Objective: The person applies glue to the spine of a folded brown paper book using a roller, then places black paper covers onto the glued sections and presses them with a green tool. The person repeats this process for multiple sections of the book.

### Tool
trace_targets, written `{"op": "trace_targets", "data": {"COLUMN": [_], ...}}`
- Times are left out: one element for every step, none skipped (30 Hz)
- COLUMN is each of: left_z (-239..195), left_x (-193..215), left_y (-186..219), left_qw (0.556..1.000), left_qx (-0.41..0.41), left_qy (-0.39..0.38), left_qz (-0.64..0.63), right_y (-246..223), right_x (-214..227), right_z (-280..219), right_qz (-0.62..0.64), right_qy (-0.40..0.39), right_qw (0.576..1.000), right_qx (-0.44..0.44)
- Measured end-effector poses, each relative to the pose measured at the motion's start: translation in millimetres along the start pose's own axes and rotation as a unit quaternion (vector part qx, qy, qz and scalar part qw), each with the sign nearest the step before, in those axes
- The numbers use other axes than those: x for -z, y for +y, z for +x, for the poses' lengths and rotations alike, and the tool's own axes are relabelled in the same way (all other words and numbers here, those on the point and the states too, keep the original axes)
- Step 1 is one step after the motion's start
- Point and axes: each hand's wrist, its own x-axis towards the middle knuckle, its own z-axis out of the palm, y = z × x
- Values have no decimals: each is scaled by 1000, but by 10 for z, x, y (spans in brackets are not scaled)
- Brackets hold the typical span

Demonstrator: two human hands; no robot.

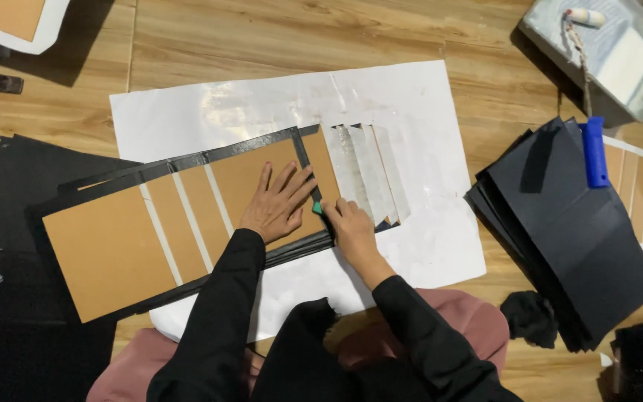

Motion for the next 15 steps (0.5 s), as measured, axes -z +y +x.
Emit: {"op": "trace_targets", "data": {"left_z": [4, 2, 8, 10, 15, 11, 10, 13, 38, 22, 8, 17, 27, 14, 11], "left_x": [-45, -89, -85, -85, -87, -86, -87, -91, -90, -82, -81, -79, -82, -83, -48], "left_y": [-3, -4, -1, 7, 8, 18, 20, 5, 9, 4, -7, -9, -13, -9, 7], "left_qw": [1000, 999, 999, 999, 999, 999, 999, 999, 999, 999, 999, 999, 999, 998, 998], "left_qx": [-14, -27, -30, -30, -31, -32, -33, -34, -36, -39, -42, -40, -50, -58, -55], "left_qy": [0, -1, 1, 5, 10, 13, 17, 21, 23, 21, 18, 16, 12, 7, 4], "left_qz": [-11, -22, -22, -11, 1, 1, 1, 2, 3, 7, 11, 11, 15, 20, 19], "right_y": [-28, -56, -73, -94, -115, -123, -131, -142, -108, -102, -95, -6, 85, 164, 281], "right_x": [20, 39, 70, 102, 131, 186, 238, 280, 356, 420, 477, 477, 471, 462, 466], "right_z": [-74, -148, -188, -235, -275, -304, -326, -334, -347, -362, -372, -323, -272, -232, -142], "right_qz": [2, 5, 3, 12, 22, 19, 37, 56, 55, 192, 326, 327, 394, 455, 456], "right_qy": [0, 0, 2, 9, 17, 19, 0, -17, -15, -47, -79, -82, -26, 28, 24], "right_qw": [1000, 1000, 1000, 1000, 1000, 1000, 999, 997, 997, 977, 934, 934, 896, 843, 843], "right_qx": [-3, -5, -7, -11, -15, -16, -29, -42, -43, -84, -123, -122, -205, -284, -284]}}
